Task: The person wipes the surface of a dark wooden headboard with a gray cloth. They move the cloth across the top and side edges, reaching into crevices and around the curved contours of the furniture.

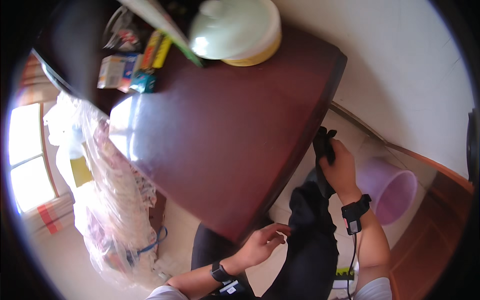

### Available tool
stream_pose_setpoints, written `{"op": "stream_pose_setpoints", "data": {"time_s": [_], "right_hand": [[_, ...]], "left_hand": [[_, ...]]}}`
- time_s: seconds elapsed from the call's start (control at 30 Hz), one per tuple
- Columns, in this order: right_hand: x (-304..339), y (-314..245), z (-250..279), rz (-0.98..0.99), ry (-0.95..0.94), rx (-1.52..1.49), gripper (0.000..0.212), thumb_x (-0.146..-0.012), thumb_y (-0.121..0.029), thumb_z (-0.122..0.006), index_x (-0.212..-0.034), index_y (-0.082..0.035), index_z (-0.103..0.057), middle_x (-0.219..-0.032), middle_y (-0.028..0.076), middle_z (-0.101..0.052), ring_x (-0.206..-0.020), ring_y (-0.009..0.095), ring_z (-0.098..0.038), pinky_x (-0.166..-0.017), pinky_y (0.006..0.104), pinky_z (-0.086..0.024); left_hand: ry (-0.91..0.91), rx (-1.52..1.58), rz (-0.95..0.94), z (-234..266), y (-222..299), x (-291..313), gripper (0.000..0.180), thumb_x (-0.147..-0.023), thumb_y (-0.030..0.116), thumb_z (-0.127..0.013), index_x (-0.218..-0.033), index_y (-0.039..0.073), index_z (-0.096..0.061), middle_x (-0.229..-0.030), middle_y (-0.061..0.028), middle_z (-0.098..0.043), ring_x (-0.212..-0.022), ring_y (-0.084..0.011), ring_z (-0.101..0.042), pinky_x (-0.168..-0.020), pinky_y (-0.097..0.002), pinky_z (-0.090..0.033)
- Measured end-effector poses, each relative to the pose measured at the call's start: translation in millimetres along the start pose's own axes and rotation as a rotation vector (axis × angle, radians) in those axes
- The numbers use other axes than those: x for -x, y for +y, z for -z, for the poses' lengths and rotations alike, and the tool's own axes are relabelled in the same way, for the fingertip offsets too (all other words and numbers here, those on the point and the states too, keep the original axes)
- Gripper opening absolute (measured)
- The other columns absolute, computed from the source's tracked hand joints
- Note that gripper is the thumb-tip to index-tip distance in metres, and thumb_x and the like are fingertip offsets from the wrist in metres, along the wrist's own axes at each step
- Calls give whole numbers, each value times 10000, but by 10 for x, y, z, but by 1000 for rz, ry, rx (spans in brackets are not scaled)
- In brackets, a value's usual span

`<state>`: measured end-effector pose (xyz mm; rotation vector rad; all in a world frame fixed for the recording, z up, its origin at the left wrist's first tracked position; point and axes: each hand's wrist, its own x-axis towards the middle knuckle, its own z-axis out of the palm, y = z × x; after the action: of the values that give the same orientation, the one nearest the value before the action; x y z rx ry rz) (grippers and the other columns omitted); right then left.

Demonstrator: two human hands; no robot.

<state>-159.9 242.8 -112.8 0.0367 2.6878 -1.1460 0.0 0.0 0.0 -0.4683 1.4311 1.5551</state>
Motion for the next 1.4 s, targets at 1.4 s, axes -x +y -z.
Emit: {"op": "stream_pose_setpoints", "data": {"time_s": [1.4], "right_hand": [[1124,-5372,2334,1159,-97,372,431,-919,-124,-637,-1340,-65,-710,-1330,87,-720,-1170,263,-647,-991,401,-527]], "left_hand": [[595,1030,-388,636,2884,3628,262,-1067,272,-624,-1251,86,-624,-1168,-77,-697,-1120,-249,-685,-971,-510,-566]]}}
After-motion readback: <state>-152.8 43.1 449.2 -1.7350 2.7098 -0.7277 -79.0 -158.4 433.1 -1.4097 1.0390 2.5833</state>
